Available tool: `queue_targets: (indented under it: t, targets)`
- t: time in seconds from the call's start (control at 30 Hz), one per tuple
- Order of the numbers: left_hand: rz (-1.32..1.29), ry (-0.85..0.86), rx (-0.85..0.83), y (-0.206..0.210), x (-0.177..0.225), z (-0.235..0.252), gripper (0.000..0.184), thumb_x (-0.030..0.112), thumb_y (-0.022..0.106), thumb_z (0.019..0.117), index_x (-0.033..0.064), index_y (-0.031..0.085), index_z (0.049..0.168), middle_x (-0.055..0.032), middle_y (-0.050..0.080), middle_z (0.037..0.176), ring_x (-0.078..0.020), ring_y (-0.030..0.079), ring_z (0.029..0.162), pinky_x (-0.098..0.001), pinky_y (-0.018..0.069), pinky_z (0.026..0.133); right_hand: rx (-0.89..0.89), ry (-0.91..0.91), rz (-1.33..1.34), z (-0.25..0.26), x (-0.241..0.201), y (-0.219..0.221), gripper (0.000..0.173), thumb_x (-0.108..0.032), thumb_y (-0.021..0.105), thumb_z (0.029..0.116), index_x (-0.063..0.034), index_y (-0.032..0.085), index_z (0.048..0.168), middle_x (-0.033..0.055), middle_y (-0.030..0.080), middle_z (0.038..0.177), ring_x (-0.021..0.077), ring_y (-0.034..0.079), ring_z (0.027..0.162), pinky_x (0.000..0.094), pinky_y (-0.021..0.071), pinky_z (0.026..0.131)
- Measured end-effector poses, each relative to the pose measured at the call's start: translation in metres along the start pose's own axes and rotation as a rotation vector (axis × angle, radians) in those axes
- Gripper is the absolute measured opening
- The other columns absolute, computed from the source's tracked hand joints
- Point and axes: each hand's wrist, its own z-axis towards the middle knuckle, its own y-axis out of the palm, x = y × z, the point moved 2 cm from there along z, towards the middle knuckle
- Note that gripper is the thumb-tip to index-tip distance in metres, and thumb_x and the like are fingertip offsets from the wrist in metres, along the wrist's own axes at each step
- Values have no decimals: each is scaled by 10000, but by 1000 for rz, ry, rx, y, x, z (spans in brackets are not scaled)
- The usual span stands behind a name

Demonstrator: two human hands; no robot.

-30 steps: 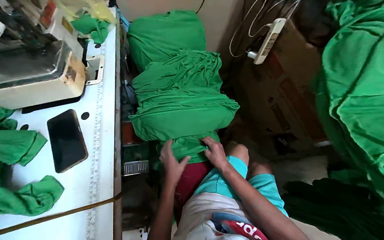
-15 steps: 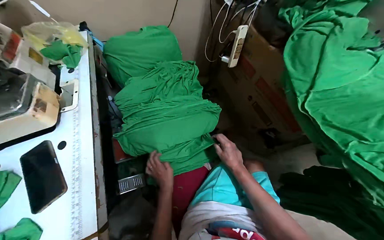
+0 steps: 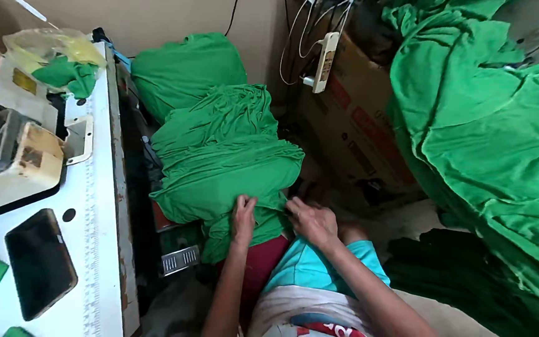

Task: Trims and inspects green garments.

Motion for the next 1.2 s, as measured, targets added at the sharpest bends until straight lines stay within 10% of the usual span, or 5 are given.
queue_targets:
  t: [0.2,0.43,0.57,0.8,1.2]
  targets:
    - [167,-100,-311,-8,-26,-15,377,5,522,956,183,781,1165,-106,652,1326,-355,540,1279,-596,343,1080,-35,163,434,2,17,15,337,-213,456,1090,-42,630,1323,187,707,1149,323,693,1059,526,527,973]
    - [-360,-156,-64,-1,22,-16,319,3,419,1021,-123,506,1301,-210,667,1091,-255,701,876,-396,595,799,109,254,1030,38,0,39,288,-172,436,1097,31,622,1181,54,640,879,73,534,630,242,463,592]
    - [-459,-352,-195,22,1,-17,310,13,385,1042,-112,520,1291,-213,663,1044,-257,700,872,-407,594,826,-87,258,967,51,7,60,281,-139,494,1071,38,569,1276,139,645,1062,162,603,842,339,512,763]
    - [-141,-279,-255,18,6,-9,248,93,542,1038,-56,695,1164,-247,660,1219,-332,677,1090,-441,530,999,-93,344,1110,44,3,57,425,-356,339,1130,-4,428,1351,57,597,908,96,501,648,272,438,626]
    - [-620,-335,-85,22,-17,-16,196,95,589,1023,-43,675,1132,-172,641,1095,-163,696,757,-305,625,704,-143,100,599,50,-1,69,389,-331,484,1086,-4,544,1287,190,681,1048,321,685,967,525,534,917]
